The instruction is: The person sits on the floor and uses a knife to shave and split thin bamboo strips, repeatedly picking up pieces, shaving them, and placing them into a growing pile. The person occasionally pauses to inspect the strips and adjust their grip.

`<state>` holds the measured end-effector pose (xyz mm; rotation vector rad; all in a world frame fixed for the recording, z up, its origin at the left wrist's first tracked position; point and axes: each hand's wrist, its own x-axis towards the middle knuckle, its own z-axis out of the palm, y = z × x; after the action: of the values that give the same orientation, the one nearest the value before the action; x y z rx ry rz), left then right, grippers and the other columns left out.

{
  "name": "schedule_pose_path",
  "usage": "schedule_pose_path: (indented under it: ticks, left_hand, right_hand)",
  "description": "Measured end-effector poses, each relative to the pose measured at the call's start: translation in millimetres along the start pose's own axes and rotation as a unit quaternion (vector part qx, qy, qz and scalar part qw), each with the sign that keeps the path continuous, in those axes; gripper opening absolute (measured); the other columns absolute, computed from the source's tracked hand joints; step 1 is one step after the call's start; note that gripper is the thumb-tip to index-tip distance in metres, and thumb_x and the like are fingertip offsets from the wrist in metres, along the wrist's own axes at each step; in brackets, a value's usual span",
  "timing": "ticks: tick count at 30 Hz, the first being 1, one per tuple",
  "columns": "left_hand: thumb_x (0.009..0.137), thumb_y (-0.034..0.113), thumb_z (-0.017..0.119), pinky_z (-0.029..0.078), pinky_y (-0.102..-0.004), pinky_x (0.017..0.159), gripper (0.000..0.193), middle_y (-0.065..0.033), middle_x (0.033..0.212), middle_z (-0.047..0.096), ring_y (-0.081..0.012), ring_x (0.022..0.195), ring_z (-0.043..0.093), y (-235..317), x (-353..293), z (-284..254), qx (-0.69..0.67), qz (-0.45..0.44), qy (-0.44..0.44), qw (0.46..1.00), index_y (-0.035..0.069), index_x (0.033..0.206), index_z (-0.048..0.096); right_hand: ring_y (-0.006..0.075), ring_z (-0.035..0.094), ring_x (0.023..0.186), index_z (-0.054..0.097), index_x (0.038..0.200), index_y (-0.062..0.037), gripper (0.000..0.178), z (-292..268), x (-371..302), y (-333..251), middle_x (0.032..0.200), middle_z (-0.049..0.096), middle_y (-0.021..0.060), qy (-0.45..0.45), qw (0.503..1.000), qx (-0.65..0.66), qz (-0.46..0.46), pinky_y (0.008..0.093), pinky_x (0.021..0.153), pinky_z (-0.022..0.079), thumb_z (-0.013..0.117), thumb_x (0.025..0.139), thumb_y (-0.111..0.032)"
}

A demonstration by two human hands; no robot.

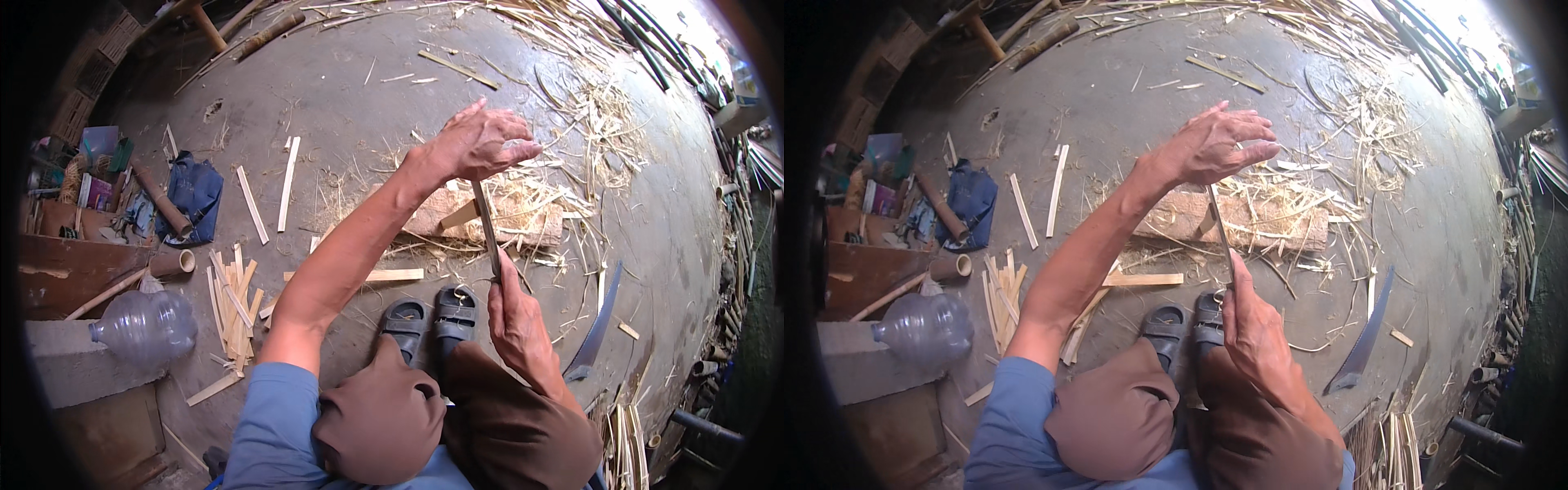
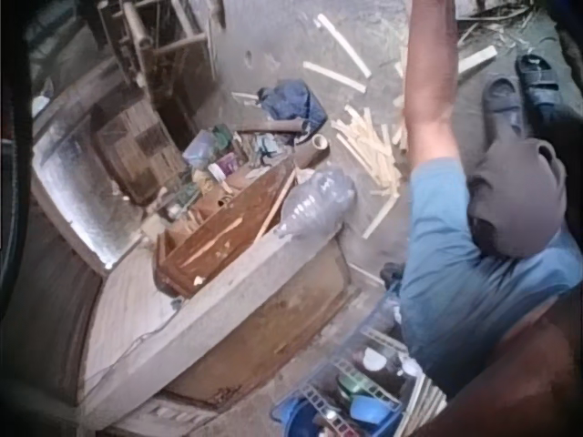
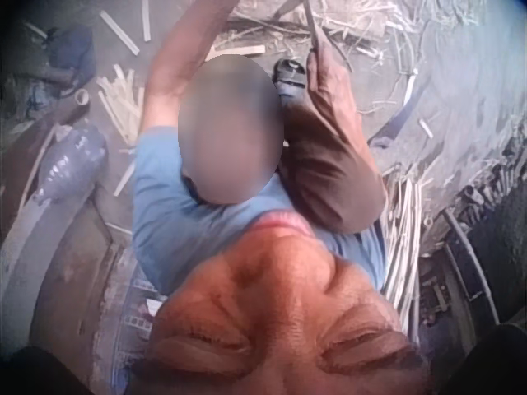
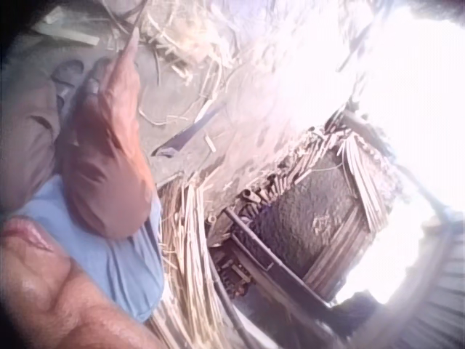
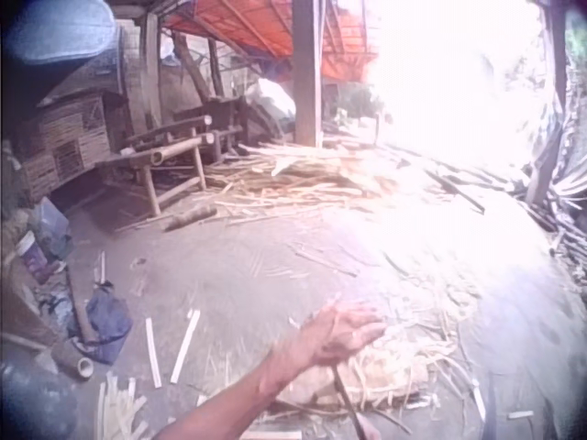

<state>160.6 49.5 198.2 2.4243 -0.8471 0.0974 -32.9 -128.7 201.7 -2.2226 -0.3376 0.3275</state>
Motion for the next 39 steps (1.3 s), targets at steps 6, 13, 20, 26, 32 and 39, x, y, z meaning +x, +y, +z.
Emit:
schedule_pose_path:
  ticks: [6, 13, 20, 26, 32, 39]
  left_hand:
    - [0.103, 0.055, 0.034, 0.024, -0.0544, 0.120, 0.058, -0.0172, 0.143, 0.053, -0.0309, 0.137, 0.047, -3.4, -4.3, -22.1, 0.011, 0.018, 0.118, 0.993, 0.013, 0.120, 0.069]
    - [0.102, 0.059, 0.029, 0.020, -0.0517, 0.122, 0.060, -0.0081, 0.146, 0.052, -0.0322, 0.141, 0.041, -14.6, -9.9, 14.5, 0.062, -0.086, -0.046, 0.993, 0.020, 0.138, 0.057]
    - [0.103, 0.055, 0.032, 0.022, -0.0536, 0.121, 0.058, -0.0097, 0.140, 0.057, -0.0305, 0.135, 0.048, -27.5, 3.7, 1.3, 0.040, 0.009, 0.124, 0.991, 0.015, 0.127, 0.067]
    - [0.105, 0.045, 0.042, 0.044, -0.0442, 0.106, 0.048, -0.0153, 0.122, 0.068, -0.0274, 0.115, 0.064, -48.4, 1.4, 33.8, -0.037, -0.148, -0.019, 0.988, 0.008, 0.115, 0.071]
    - [0.103, 0.049, 0.043, 0.052, -0.0438, 0.093, 0.056, -0.0214, 0.107, 0.069, -0.0325, 0.104, 0.066, -18.1, -1.2, 46.1, -0.186, -0.027, 0.225, 0.956, -0.001, 0.112, 0.066]
    - [0.083, 0.008, 0.076, 0.051, -0.0379, 0.075, 0.026, -0.0103, 0.089, 0.058, -0.0230, 0.082, 0.062, 36.4, -60.3, 45.5, -0.079, 0.012, 0.232, 0.969, 0.002, 0.099, 0.057]
  right_hand:
    - [0.0470, 0.061, 0.077, 0.022, 0.154, -0.0093, 0.061, 8.6, 8.2, 8.8, 0.081, 0.061, 0.0280, -0.029, 0.999, -0.008, -0.041, 0.0531, 0.068, 0.045, 0.048, 0.098, -0.008]
    - [0.0484, 0.061, 0.080, 0.028, 0.150, -0.0054, 0.056, -9.2, 13.1, 2.8, 0.087, 0.062, 0.0273, -0.077, 0.997, -0.007, -0.001, 0.0539, 0.070, 0.046, 0.049, 0.098, -0.008]
    - [0.0485, 0.061, 0.078, 0.028, 0.149, -0.0034, 0.056, 4.2, 16.3, 18.7, 0.084, 0.062, 0.0280, -0.045, 0.998, -0.016, -0.033, 0.0537, 0.069, 0.046, 0.049, 0.097, -0.008]
    - [0.0490, 0.061, 0.078, 0.028, 0.149, -0.0045, 0.055, 12.2, 22.3, 22.9, 0.085, 0.062, 0.0289, -0.030, 0.998, 0.019, -0.049, 0.0548, 0.070, 0.045, 0.048, 0.098, -0.010]
    - [0.0512, 0.060, 0.074, 0.029, 0.148, -0.0092, 0.050, 12.8, 26.9, 53.1, 0.078, 0.059, 0.0303, -0.018, 0.999, 0.051, 0.001, 0.0556, 0.067, 0.045, 0.046, 0.101, -0.016]
    - [0.0433, 0.066, 0.097, 0.040, 0.146, -0.0096, 0.054, -25.6, 18.5, 39.0, 0.107, 0.066, 0.0288, -0.053, 0.992, 0.104, 0.053, 0.0465, 0.085, 0.051, 0.056, 0.098, -0.027]
